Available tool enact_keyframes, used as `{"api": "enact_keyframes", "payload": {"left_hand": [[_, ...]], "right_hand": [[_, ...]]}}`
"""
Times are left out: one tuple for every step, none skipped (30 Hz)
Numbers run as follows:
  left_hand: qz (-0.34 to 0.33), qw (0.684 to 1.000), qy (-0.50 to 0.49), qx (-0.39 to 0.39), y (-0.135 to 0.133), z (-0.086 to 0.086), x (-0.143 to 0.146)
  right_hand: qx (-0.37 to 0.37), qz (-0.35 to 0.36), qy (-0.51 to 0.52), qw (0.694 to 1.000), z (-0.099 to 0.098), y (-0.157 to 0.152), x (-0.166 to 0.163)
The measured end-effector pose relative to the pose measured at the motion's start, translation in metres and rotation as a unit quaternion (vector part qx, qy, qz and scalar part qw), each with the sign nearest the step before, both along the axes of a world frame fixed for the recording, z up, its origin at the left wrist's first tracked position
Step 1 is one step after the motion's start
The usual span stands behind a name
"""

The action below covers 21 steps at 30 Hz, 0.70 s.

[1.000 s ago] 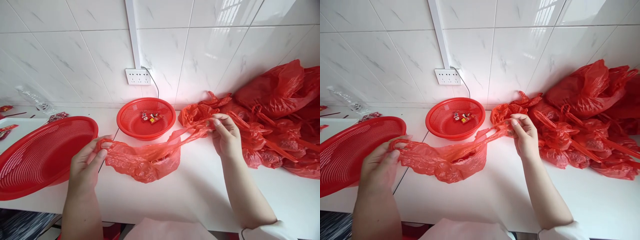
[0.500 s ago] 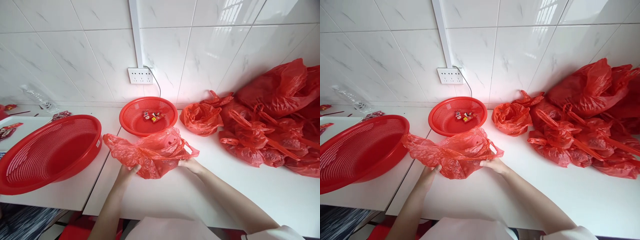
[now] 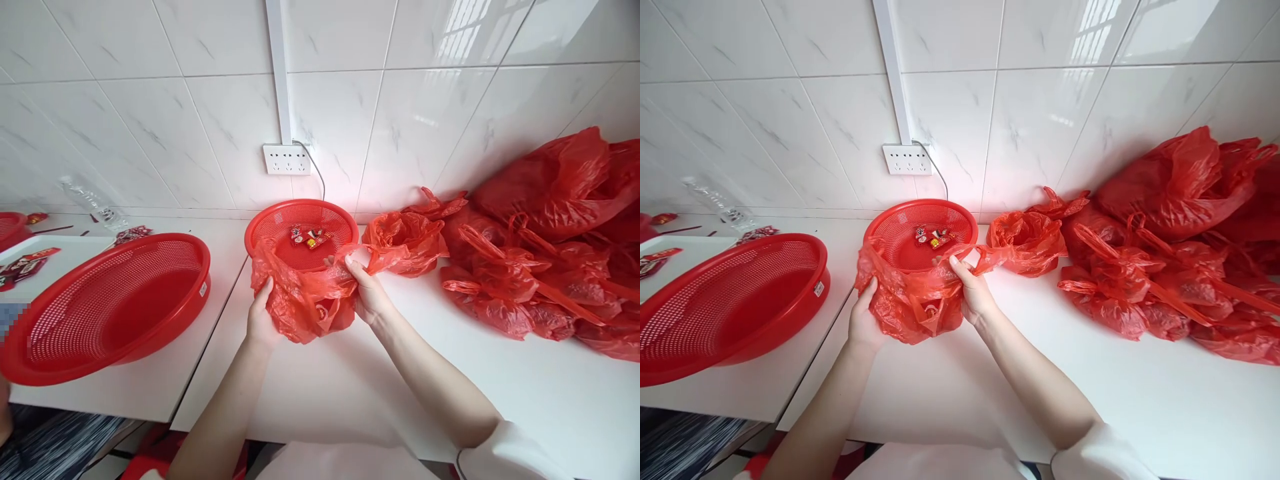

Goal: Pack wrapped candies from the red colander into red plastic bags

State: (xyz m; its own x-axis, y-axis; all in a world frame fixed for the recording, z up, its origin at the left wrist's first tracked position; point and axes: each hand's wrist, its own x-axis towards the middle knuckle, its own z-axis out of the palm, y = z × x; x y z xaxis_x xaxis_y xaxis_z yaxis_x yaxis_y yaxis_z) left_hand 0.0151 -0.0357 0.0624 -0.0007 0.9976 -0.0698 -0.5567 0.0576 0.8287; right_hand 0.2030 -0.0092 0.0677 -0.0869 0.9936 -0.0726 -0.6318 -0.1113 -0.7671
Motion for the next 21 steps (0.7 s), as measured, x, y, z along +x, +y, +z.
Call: {"api": "enact_keyframes", "payload": {"left_hand": [[-0.006,1.000,-0.008,0.001,0.003,0.003,0.002],[-0.020,1.000,-0.016,-0.001,0.006,0.005,0.004],[-0.041,0.999,-0.024,-0.004,0.008,0.007,0.006],[-0.065,0.997,-0.035,-0.007,0.011,0.009,0.009],[-0.087,0.995,-0.050,-0.009,0.013,0.010,0.011],[-0.104,0.992,-0.069,-0.011,0.015,0.012,0.013],[-0.113,0.989,-0.090,-0.014,0.017,0.014,0.016],[-0.117,0.987,-0.110,-0.018,0.019,0.016,0.019],[-0.119,0.984,-0.130,-0.022,0.022,0.019,0.021],[-0.121,0.981,-0.153,-0.024,0.026,0.023,0.023],[-0.124,0.976,-0.180,-0.022,0.030,0.027,0.024],[-0.127,0.969,-0.210,-0.014,0.034,0.031,0.025],[-0.127,0.962,-0.241,-0.003,0.038,0.036,0.026],[-0.127,0.954,-0.270,0.010,0.042,0.041,0.025],[-0.126,0.947,-0.295,0.022,0.045,0.046,0.025],[-0.125,0.941,-0.314,0.029,0.048,0.050,0.023],[-0.121,0.936,-0.330,0.034,0.051,0.054,0.022],[-0.114,0.930,-0.348,0.037,0.052,0.058,0.020],[-0.104,0.924,-0.366,0.037,0.053,0.060,0.018],[-0.094,0.919,-0.380,0.036,0.053,0.062,0.017],[-0.087,0.916,-0.391,0.034,0.053,0.064,0.015]], "right_hand": [[-0.001,0.003,0.012,1.000,0.006,0.000,-0.001],[-0.003,0.007,0.022,1.000,0.011,0.000,-0.002],[-0.006,0.014,0.033,0.999,0.016,0.001,-0.003],[-0.010,0.021,0.043,0.999,0.019,0.002,-0.003],[-0.015,0.025,0.054,0.998,0.022,0.004,-0.003],[-0.023,0.020,0.064,0.998,0.023,0.007,-0.003],[-0.032,0.007,0.072,0.997,0.023,0.010,-0.003],[-0.042,-0.014,0.077,0.996,0.022,0.013,-0.003],[-0.050,-0.035,0.078,0.995,0.020,0.016,-0.002],[-0.053,-0.051,0.078,0.994,0.017,0.019,-0.001],[-0.047,-0.057,0.077,0.994,0.014,0.022,0.001],[-0.032,-0.052,0.074,0.995,0.011,0.024,0.003],[-0.010,-0.038,0.070,0.997,0.008,0.025,0.005],[0.019,-0.013,0.065,0.998,0.005,0.025,0.007],[0.050,0.020,0.056,0.997,0.003,0.025,0.009],[0.084,0.053,0.042,0.994,0.001,0.025,0.011],[0.119,0.086,0.024,0.989,0.000,0.024,0.013],[0.152,0.120,0.003,0.981,-0.001,0.024,0.015],[0.181,0.154,-0.023,0.971,-0.003,0.023,0.016],[0.206,0.189,-0.054,0.959,-0.004,0.022,0.016],[0.222,0.227,-0.084,0.944,-0.005,0.021,0.016]]}}
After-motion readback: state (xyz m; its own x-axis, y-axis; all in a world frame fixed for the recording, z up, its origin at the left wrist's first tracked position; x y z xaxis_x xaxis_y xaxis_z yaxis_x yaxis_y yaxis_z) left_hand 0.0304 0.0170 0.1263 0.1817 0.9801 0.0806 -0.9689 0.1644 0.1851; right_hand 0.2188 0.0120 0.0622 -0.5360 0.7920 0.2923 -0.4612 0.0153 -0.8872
